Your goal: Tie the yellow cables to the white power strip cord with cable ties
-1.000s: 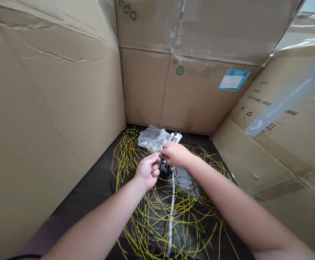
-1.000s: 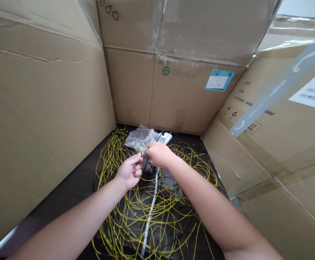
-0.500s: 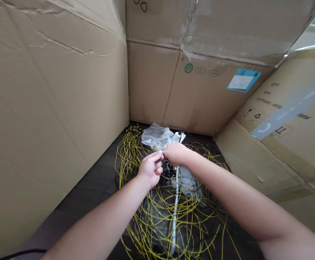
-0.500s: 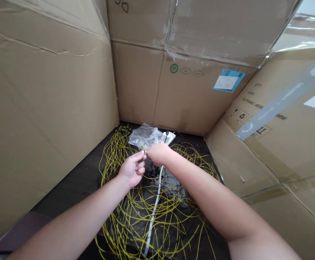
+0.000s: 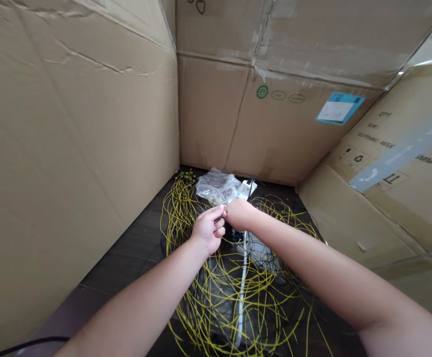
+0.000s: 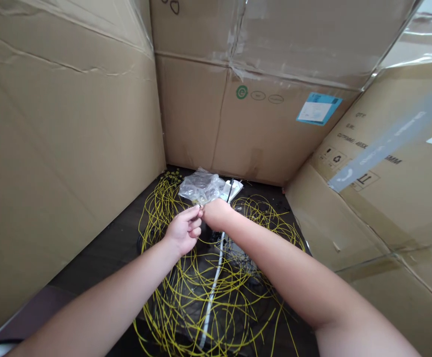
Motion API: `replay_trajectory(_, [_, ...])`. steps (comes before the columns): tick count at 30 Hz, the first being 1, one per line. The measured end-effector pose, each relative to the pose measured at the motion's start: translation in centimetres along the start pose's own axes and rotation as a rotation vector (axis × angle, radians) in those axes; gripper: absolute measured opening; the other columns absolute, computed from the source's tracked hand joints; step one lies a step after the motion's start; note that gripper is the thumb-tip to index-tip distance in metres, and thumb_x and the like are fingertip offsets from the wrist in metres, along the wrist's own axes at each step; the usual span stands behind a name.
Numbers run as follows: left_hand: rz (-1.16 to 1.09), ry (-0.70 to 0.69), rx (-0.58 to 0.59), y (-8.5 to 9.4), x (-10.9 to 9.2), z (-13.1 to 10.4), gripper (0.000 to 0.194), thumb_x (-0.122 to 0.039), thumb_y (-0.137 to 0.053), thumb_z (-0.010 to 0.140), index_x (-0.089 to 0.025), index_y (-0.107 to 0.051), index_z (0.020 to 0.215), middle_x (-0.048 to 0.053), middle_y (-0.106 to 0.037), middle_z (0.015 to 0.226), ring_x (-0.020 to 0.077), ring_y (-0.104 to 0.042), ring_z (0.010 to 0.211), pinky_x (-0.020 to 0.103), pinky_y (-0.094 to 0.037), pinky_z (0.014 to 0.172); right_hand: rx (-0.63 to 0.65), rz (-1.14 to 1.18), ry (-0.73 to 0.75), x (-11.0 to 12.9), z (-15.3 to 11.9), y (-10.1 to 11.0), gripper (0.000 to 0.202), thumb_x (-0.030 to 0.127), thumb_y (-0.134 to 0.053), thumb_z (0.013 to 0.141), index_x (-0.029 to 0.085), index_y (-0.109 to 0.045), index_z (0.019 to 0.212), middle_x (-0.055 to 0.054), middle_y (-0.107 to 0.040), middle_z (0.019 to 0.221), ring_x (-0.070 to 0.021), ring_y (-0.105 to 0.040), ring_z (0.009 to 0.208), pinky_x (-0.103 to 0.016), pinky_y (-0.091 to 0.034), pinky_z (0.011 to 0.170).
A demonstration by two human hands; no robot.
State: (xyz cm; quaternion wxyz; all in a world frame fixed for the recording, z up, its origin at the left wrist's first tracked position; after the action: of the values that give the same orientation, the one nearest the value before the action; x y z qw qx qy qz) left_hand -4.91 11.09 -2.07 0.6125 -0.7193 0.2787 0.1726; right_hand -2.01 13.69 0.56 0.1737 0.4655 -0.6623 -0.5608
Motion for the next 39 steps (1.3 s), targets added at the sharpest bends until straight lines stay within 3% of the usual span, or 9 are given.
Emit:
replay_trajectory(7, [-0.027,-0.008,0.037,-0.4,-0.1,-0.1,0.018,-0.021,-0.07,0.066,-0.01,-0.06,0.077,-0.004,-0.049,0.064,-0.0019,-0.021,0.037,0.013,-0.011,0.032,-0.158,0.057,-0.087,-1.2,-1.9,2.1,0.015,0.016,-0.054,0.072,0.012,-0.065,0.081,-0.012,-0.066,0.079,-0.0238,-0.063,0.071,-0.031,-0.045,0.064])
replay_trajectory(10, [-0.014,0.003,0.052,-0.6,0.1,-0.2,0.018,-0.022,-0.07,0.066,-0.01,-0.061,0.075,-0.003,-0.049,0.064,-0.0021,-0.023,0.037,0.013,-0.011,0.033,-0.374,0.18,-0.191,-2.3,-5.0,3.9,0.018,0.018,-0.048,0.077,0.012,-0.064,0.08,-0.011,-0.065,0.079,-0.0209,-0.061,0.073,-0.03,-0.045,0.065])
replay_trajectory(12, [0.022,0.012,0.074,-0.8,0.3,-0.4,0.02,-0.024,-0.071,0.066,-0.01,-0.063,0.078,-0.003,-0.051,0.065,-0.0021,-0.023,0.038,0.013,-0.012,0.034,-0.659,0.505,-0.296,-3.7,-8.4,4.9,0.013,0.019,-0.053,0.074,0.013,-0.064,0.074,-0.006,-0.063,0.068,-0.0162,-0.058,0.062,-0.026,-0.044,0.06])
replay_trajectory(14, [0.071,0.018,0.11,-1.2,0.6,-0.8,0.021,-0.025,-0.071,0.066,-0.009,-0.064,0.079,-0.002,-0.052,0.066,-0.0019,-0.023,0.039,0.014,-0.011,0.034,-0.837,0.931,-0.401,-5.0,-11.4,3.5,0.009,0.022,-0.06,0.07,0.015,-0.064,0.071,-0.002,-0.061,0.059,-0.0124,-0.053,0.05,-0.024,-0.042,0.05])
replay_trajectory(15, [0.102,0.02,0.13,-1.5,0.8,-1.0,0.022,-0.026,-0.071,0.066,-0.009,-0.065,0.079,-0.001,-0.052,0.066,-0.0018,-0.023,0.039,0.014,-0.011,0.035,-0.866,1.141,-0.442,-5.2,-12.4,2.2,0.009,0.024,-0.063,0.068,0.015,-0.064,0.071,-0.001,-0.06,0.057,-0.0113,-0.051,0.046,-0.023,-0.041,0.046])
replay_trajectory(19, [0.265,0.034,0.196,-2.3,1.9,-1.9,0.022,-0.027,-0.071,0.068,-0.009,-0.068,0.08,0.0,-0.053,0.062,-0.0014,-0.024,0.039,0.016,-0.012,0.036,-0.932,1.807,-0.516,-3.9,-14.0,-2.8,0.013,0.022,-0.073,0.062,0.016,-0.065,0.071,0.001,-0.059,0.052,-0.0096,-0.051,0.042,-0.022,-0.042,0.044])
replay_trajectory(23, [0.387,0.046,0.228,-2.8,2.7,-2.3,0.02,-0.026,-0.07,0.068,-0.01,-0.069,0.08,0.001,-0.056,0.062,-0.0012,-0.027,0.038,0.016,-0.014,0.037,-1.01,2.202,-0.573,-2.5,-13.5,-5.8,0.014,0.018,-0.075,0.059,0.015,-0.065,0.069,0.001,-0.059,0.049,-0.0089,-0.053,0.043,-0.02,-0.044,0.045])
replay_trajectory(32, [0.576,-0.007,0.161,-2.5,3.2,-2.4,0.024,-0.027,-0.071,0.068,-0.012,-0.07,0.086,0.004,-0.063,0.066,0.0015,-0.038,0.04,0.016,-0.025,0.037,-1.049,2.511,-0.518,-1.0,-12.2,-7.1,0.015,0.015,-0.076,0.059,0.013,-0.066,0.07,-0.002,-0.064,0.059,-0.0087,-0.058,0.05,-0.019,-0.048,0.05])
replay_trajectory(39, [0.654,-0.101,0.123,-2.5,2.6,-2.3,0.024,-0.029,-0.068,0.07,-0.013,-0.07,0.088,0.002,-0.06,0.066,0.0013,-0.04,0.04,0.017,-0.031,0.037,-0.999,2.655,-0.488,0.0,-11.7,-7.6,0.016,0.014,-0.076,0.06,0.013,-0.066,0.072,-0.001,-0.065,0.062,-0.0083,-0.059,0.051,-0.019,-0.05,0.052])
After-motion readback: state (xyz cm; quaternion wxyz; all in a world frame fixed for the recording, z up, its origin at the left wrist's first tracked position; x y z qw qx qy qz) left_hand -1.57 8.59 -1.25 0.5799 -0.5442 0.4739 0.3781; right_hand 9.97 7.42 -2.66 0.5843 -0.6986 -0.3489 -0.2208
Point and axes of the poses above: each hand's wrist, its own z-axis towards the middle knuckle, its own y-axis out of the back of the hand, x = y × z, the point moved 9 cm from there along z, towards the middle knuckle
